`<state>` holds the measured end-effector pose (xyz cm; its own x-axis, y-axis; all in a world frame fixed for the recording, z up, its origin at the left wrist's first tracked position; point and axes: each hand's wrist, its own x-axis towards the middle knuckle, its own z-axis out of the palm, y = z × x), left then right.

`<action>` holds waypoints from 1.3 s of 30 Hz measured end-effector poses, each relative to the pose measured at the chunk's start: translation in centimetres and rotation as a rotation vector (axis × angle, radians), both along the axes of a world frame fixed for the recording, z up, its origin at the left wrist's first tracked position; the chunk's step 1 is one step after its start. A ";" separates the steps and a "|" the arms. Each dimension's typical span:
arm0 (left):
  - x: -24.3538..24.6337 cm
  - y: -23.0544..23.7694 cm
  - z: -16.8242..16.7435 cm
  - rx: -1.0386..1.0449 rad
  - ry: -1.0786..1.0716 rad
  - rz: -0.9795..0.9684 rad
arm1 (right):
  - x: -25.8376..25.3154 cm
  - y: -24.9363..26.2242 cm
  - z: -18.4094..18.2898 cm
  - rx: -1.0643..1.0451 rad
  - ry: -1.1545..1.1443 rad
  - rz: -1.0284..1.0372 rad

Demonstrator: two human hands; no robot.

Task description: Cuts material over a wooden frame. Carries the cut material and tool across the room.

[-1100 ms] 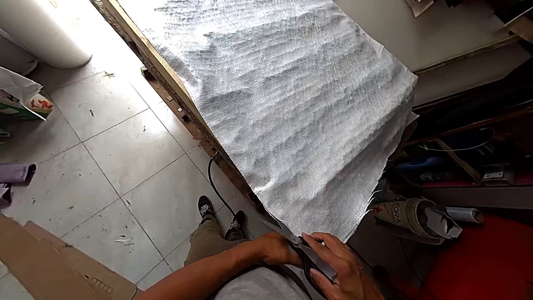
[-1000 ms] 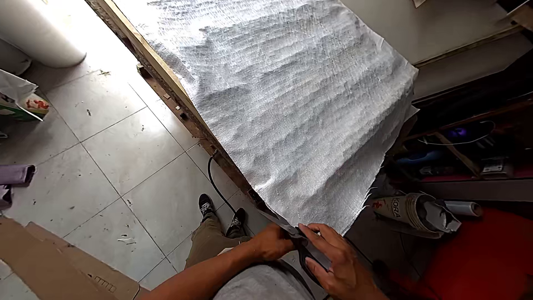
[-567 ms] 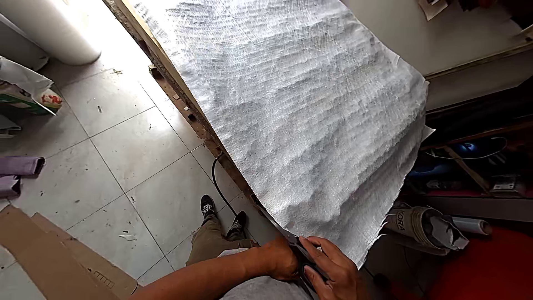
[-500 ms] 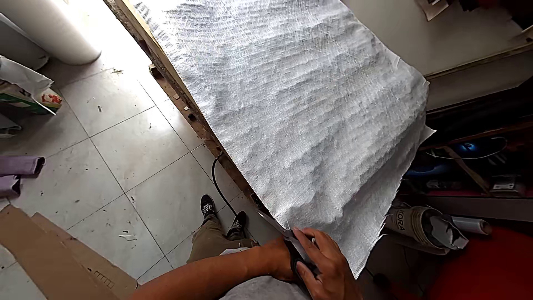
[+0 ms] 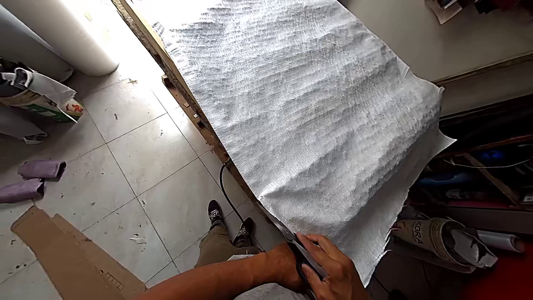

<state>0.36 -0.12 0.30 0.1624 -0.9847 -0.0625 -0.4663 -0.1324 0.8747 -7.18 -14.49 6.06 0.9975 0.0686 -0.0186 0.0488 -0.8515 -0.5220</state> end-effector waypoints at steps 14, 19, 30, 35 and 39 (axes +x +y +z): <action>-0.5 0.2 -0.6 0.006 -0.025 -0.012 | -0.2 0.4 -0.7 -0.008 -0.024 0.013; -0.1 0.4 1.2 0.047 0.048 -0.012 | 2.7 2.8 -2.0 -0.093 -0.062 0.010; 1.8 5.6 -2.1 0.072 0.507 0.543 | 3.3 4.1 -1.0 -0.051 -0.033 0.017; 0.7 5.9 -2.2 -0.238 0.283 0.550 | 4.4 5.3 -1.3 -0.131 -0.051 0.017; 1.2 5.4 -2.7 -0.095 0.055 0.345 | 3.3 4.1 -1.5 0.003 -0.100 0.024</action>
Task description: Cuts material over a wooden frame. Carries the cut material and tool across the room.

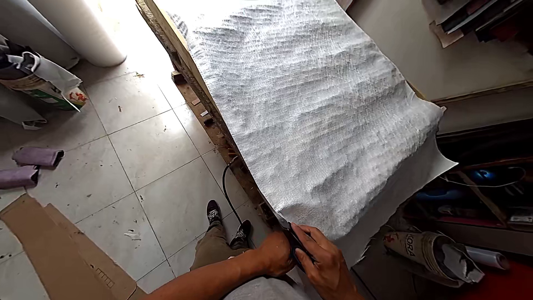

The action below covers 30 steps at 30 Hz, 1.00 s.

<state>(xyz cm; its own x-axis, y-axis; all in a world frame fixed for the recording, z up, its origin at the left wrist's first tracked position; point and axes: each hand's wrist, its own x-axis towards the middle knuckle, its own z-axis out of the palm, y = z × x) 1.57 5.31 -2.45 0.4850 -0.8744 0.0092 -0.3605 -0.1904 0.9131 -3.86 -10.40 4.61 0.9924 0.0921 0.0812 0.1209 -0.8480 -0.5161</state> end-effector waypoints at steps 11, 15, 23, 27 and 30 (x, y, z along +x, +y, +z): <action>1.4 0.6 0.6 0.041 -0.126 -0.115 | 3.1 2.6 -0.7 -0.012 -0.027 -0.042; 2.8 0.6 3.0 0.232 0.038 -0.270 | 5.2 4.1 -0.2 -0.138 0.010 -0.060; 3.3 0.0 0.9 -0.006 -0.231 -0.186 | 8.1 5.4 -0.5 -0.074 -0.044 -0.071; 3.5 0.0 0.4 -0.098 -0.345 -0.216 | 10.9 6.8 -0.9 -0.113 -0.023 -0.045; 4.1 0.8 0.6 -0.104 -0.400 -0.221 | 11.3 7.0 -0.8 -0.036 -0.035 -0.037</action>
